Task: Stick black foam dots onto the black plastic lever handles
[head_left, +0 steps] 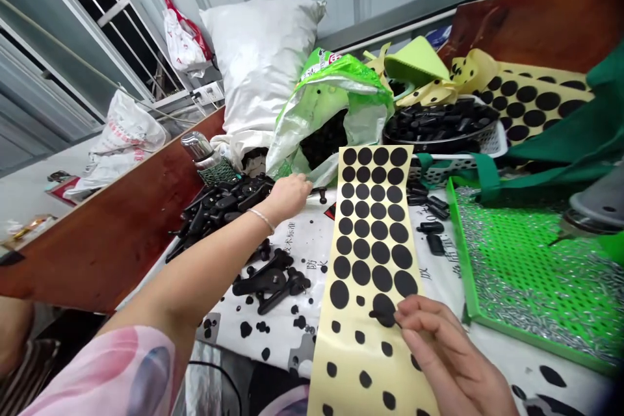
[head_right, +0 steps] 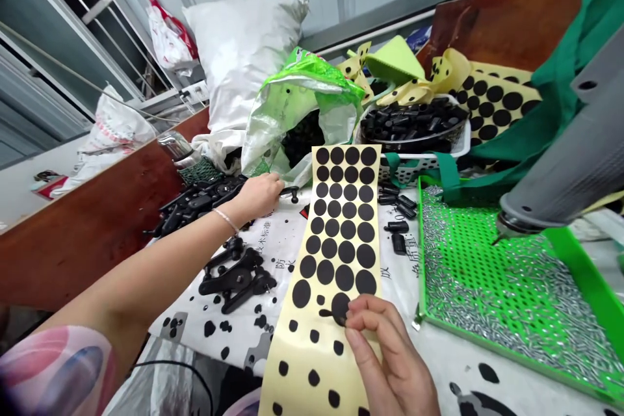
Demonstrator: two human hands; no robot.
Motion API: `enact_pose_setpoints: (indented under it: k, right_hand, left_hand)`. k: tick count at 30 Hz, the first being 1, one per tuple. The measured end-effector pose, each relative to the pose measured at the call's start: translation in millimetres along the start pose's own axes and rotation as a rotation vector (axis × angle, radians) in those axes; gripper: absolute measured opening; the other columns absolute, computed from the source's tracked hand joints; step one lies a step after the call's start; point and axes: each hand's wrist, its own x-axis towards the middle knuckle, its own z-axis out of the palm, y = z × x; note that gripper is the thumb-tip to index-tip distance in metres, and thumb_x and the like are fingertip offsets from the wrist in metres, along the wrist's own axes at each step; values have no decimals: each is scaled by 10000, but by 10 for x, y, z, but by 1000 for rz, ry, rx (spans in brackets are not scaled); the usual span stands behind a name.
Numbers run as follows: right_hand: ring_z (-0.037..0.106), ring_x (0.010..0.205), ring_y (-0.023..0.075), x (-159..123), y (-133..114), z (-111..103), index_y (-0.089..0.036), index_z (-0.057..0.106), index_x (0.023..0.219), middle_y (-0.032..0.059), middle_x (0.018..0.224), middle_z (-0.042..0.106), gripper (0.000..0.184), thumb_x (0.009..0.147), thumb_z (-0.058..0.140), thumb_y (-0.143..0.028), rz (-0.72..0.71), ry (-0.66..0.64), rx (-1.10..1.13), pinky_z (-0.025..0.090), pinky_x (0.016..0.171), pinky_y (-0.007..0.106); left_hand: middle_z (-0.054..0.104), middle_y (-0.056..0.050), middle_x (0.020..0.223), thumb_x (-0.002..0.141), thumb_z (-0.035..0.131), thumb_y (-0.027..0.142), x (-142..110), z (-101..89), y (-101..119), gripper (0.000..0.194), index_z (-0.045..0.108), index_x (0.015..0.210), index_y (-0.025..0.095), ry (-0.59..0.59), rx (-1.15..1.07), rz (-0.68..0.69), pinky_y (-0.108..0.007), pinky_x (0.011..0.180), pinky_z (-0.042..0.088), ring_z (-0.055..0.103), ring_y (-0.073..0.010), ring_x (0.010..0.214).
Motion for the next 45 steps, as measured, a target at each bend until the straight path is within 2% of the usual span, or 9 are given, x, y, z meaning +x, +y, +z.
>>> enact_pose_setpoints:
  k: [4,8,15,20,25,28,36,41,45]
  right_hand:
    - [624,1010,169,28,-35,-9,-297,604,995,39,1111,622,122,886,577,-346,116,55,192,517,848,199]
    - [653,925,160,146,-236,3,-352,483,1269,42,1093,648,389,893,579,-367,153,-42,340,551,801,223]
    - [600,1041,153,410,-614,190,-332,408,1336,40,1176,619,491,887,603,-356,176,-381,558,510,885,257]
    - [632,931,100,355,-644,283,-360,419,1317,2,1129,642,458,904,586,-255,106,-319,548,519,814,177]
    - [585,1083,134,221,-530,366,-369,370,1371,19,1202,602,552,892,597,-213,-52,-236,343,479,939,231]
    - [562,1121,155,196,-495,393,-367,362,1389,27,1189,596,573,888,596,-213,-104,-277,279,461,976,274]
    - [537,1121,234,389,-711,96,-273,645,779,30,1104,599,121,801,684,-386,136,41,153,447,976,351]
    - [625,1014,337,487,-871,74,-243,716,841,118,1110,669,378,606,787,-531,598,-217,310,556,812,445]
    - [666,930,310,514,-923,179,-218,724,819,117,1025,705,366,594,806,-495,705,-327,349,567,801,428]
  left_hand:
    - [611,-143,1106,906,446,194,-537,-185,-11,235,610,1057,121,209,-34,157,-364,898,509,581,-216,1041]
    - [610,-128,1104,831,590,123,-1046,-258,302,220,613,1050,122,764,-188,512,-365,864,549,575,-221,1073]
    - [621,-103,998,764,673,129,-1386,-262,812,154,665,917,112,881,-426,627,-311,802,572,611,-205,985]
    - [581,-120,1126,817,590,98,-1555,-124,945,333,589,1143,164,771,-845,264,-297,824,542,603,-188,1004]
    - [611,-95,1013,893,547,315,-1678,-106,1111,473,429,1342,222,120,-1956,-186,-270,680,529,637,-148,784]
    - [616,-65,940,813,660,339,-1678,-107,1179,555,477,1322,215,-116,-2208,-272,-225,585,488,595,-93,625]
    - [673,-103,908,744,711,306,-1660,-32,1230,491,596,1181,114,51,-2192,-529,-212,580,462,592,-135,734]
    - [664,-124,1067,760,645,200,-1662,-1,1268,459,558,1205,126,125,-2073,-524,-237,684,500,627,-172,894]
    - [653,-136,1138,742,589,135,-1689,-28,1247,493,524,1230,113,126,-1980,-443,-322,903,492,614,-216,1060]
